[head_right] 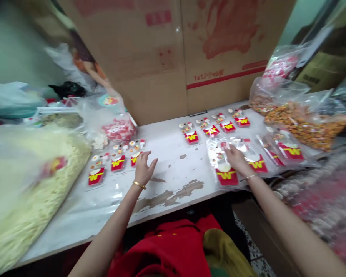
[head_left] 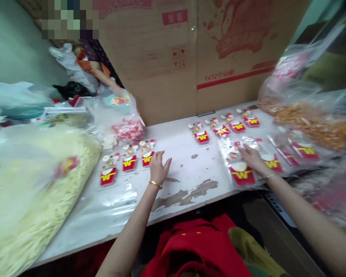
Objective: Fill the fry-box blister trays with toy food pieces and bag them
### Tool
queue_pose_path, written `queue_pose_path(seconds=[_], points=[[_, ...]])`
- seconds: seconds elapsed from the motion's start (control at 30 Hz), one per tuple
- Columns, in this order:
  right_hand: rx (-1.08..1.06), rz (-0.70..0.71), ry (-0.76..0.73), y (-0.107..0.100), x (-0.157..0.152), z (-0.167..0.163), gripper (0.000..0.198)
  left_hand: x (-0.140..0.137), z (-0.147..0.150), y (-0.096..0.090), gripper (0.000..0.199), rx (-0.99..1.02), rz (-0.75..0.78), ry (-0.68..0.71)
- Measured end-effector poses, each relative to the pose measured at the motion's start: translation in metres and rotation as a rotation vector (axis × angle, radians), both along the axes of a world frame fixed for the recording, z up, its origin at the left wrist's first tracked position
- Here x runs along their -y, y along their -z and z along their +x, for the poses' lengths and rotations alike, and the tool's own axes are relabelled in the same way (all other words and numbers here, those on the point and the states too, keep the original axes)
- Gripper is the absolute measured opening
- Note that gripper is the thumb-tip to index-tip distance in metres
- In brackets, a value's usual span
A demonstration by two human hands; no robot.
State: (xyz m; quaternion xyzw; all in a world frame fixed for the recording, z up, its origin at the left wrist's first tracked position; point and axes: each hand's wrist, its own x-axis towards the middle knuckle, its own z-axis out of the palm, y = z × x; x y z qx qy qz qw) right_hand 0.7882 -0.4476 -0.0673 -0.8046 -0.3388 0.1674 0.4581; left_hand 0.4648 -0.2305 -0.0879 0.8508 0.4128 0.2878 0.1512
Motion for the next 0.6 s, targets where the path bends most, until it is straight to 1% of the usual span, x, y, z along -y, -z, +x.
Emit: queue_pose_path(seconds=[0.07, 0.1, 0.13, 0.17, 0.23, 0.27, 0.3, 0.37, 0.5, 0.57, 0.6], points=[[0.107, -0.044, -0.017, 0.002, 0.007, 0.006, 0.051, -0.011, -0.018, 0.004, 0.039, -0.187, 0.031, -0.203], [0.197, -0.064, -0.035, 0.004, 0.009, 0.004, 0.052, -0.016, -0.026, 0.007, 0.038, -0.279, 0.024, -0.277], [0.336, -0.090, -0.070, 0.006, 0.009, -0.001, 0.054, -0.020, -0.032, 0.009, 0.037, -0.359, 0.010, -0.315], [0.490, -0.108, -0.119, 0.008, 0.007, -0.009, 0.055, -0.021, -0.036, 0.011, 0.035, -0.421, -0.007, -0.317], [0.764, -0.107, -0.257, 0.011, 0.000, -0.029, 0.054, -0.017, -0.040, 0.014, 0.029, -0.480, -0.034, -0.239], [0.837, -0.085, -0.342, 0.011, -0.005, -0.042, 0.053, -0.009, -0.041, 0.015, 0.026, -0.480, -0.040, -0.178], [0.851, -0.052, -0.430, 0.011, -0.011, -0.055, 0.054, 0.002, -0.042, 0.016, 0.024, -0.468, -0.044, -0.109], [0.833, -0.015, -0.625, 0.009, -0.024, -0.086, 0.059, 0.033, -0.045, 0.017, 0.023, -0.429, -0.049, 0.040], [0.817, -0.012, -1.049, 0.008, -0.052, -0.145, 0.095, 0.104, -0.060, 0.013, 0.026, -0.340, -0.073, 0.331], [0.809, 0.012, -1.220, 0.012, -0.067, -0.167, 0.104, 0.122, -0.074, 0.008, 0.030, -0.271, -0.106, 0.415], [0.802, 0.024, -1.286, 0.015, -0.075, -0.175, 0.106, 0.125, -0.083, 0.004, 0.031, -0.231, -0.128, 0.418]])
